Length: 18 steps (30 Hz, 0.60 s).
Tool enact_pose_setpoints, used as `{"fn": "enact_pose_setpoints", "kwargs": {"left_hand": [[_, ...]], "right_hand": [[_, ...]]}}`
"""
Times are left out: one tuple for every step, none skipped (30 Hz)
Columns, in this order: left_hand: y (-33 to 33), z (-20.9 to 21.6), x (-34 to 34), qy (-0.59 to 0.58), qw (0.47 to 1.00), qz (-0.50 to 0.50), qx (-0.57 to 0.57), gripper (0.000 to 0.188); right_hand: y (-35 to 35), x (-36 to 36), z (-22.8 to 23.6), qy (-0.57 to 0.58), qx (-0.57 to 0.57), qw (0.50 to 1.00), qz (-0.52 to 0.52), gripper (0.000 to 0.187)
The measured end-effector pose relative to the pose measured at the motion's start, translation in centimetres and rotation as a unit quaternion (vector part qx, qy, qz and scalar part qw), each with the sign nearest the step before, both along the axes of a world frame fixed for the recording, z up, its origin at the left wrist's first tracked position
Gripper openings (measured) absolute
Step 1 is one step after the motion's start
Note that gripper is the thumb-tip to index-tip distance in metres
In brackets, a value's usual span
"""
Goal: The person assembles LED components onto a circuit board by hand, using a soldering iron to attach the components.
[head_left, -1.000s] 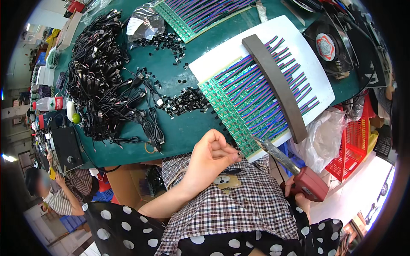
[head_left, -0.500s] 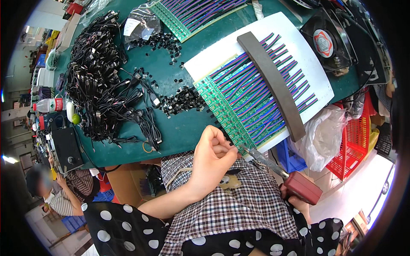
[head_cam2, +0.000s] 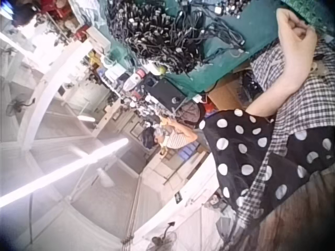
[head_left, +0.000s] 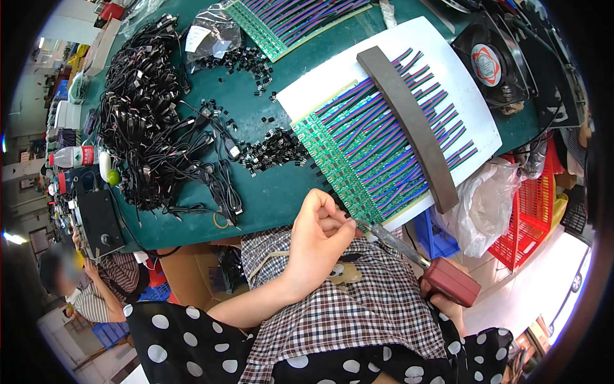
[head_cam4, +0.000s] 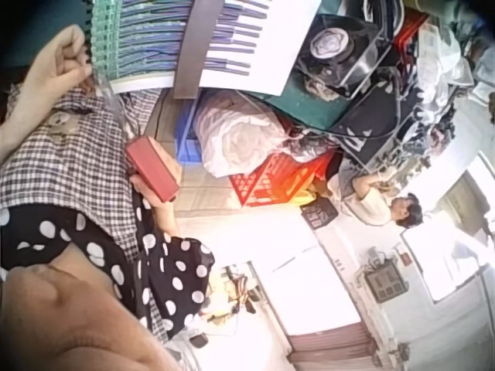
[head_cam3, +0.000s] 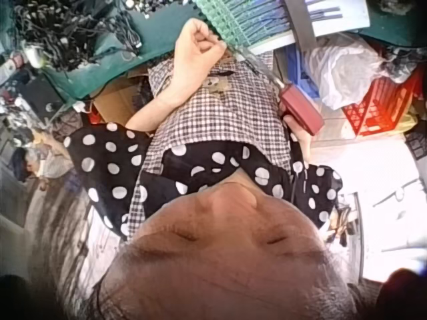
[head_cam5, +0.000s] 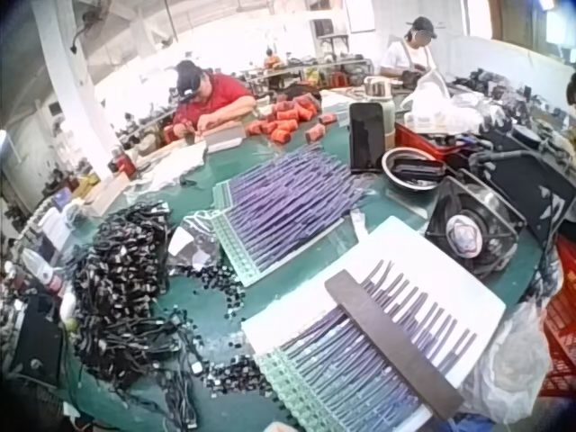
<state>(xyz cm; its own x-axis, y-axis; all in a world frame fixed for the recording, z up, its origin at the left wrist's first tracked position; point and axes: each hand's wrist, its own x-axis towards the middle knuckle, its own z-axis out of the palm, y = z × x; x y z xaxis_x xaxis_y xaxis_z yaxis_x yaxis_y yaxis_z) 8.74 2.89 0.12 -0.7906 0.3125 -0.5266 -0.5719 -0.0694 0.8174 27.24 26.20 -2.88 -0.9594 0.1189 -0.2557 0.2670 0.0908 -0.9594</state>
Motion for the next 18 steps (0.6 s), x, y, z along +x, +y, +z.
{"fn": "enact_pose_setpoints", "kwargs": {"left_hand": [[0.0,0.0,0.1,0.003,1.0,0.0,-0.005,0.025],[0.1,0.0,0.1,0.002,1.0,-0.002,-0.003,0.025],[0.1,-0.1,0.1,0.003,1.0,-0.004,-0.004,0.025],[0.2,-0.1,0.1,0.004,1.0,-0.006,-0.006,0.025],[0.3,0.0,0.1,0.004,1.0,-0.008,-0.006,0.025],[0.1,0.0,-0.1,0.0,1.0,-0.01,-0.001,0.025],[-0.1,0.0,-0.3,-0.004,1.0,-0.011,0.005,0.025],[-0.1,0.0,-0.1,0.0,1.0,-0.006,0.001,0.025],[-0.2,0.0,0.0,0.011,1.0,0.001,-0.009,0.025],[-0.2,0.0,0.2,0.022,0.999,0.009,-0.021,0.024],[-0.2,0.1,0.2,0.023,0.999,0.009,-0.023,0.024],[-0.1,0.3,0.2,0.032,0.999,-0.007,-0.038,0.022],[-0.2,0.5,0.2,0.042,0.997,-0.021,-0.055,0.02],[-0.5,0.6,-0.1,0.044,0.997,-0.018,-0.06,0.02],[-1.3,0.5,-0.7,0.09,0.99,-0.043,-0.097,0.019],[-2.1,0.5,-1.4,0.135,0.98,-0.067,-0.133,0.017],[-2.6,0.6,-2.3,0.127,0.968,-0.019,-0.217,0.015],[-3.6,0.0,-3.0,0.179,0.935,0.0,-0.306,0.015]], "right_hand": [[0.1,0.0,-0.2,0.003,-0.001,1.0,0.009,0.071],[0.1,0.0,0.1,0.002,0.002,1.0,0.014,0.071],[0.2,0.0,0.3,0.001,0.003,1.0,0.012,0.071],[0.2,0.0,0.6,0.01,0.016,1.0,0.011,0.069],[0.2,0.0,0.8,0.019,0.028,0.999,0.01,0.068],[-0.1,-0.2,1.4,0.016,0.034,0.999,0.01,0.068],[-0.5,-0.3,2.0,-0.026,-0.013,0.999,-0.013,0.065],[-0.5,-0.2,1.8,-0.061,-0.069,0.995,-0.03,0.063],[-0.5,-0.2,1.5,-0.057,-0.072,0.995,-0.023,0.063],[-0.4,-0.3,1.1,-0.058,-0.084,0.994,-0.029,0.061],[-0.5,-0.3,1.0,-0.062,-0.093,0.993,-0.043,0.059],[-0.6,-0.5,1.2,-0.061,-0.096,0.993,-0.042,0.059],[-0.7,-0.9,1.6,-0.067,-0.142,0.986,-0.058,0.059],[-0.9,-1.2,1.8,-0.073,-0.189,0.977,-0.072,0.059],[-1.4,-1.4,1.9,-0.075,-0.189,0.977,-0.071,0.059],[-1.9,-1.5,2.1,-0.054,-0.204,0.971,-0.109,0.061],[-2.2,-1.5,2.0,-0.032,-0.221,0.964,-0.146,0.062],[-2.3,-1.7,2.0,-0.032,-0.223,0.963,-0.146,0.062]]}}
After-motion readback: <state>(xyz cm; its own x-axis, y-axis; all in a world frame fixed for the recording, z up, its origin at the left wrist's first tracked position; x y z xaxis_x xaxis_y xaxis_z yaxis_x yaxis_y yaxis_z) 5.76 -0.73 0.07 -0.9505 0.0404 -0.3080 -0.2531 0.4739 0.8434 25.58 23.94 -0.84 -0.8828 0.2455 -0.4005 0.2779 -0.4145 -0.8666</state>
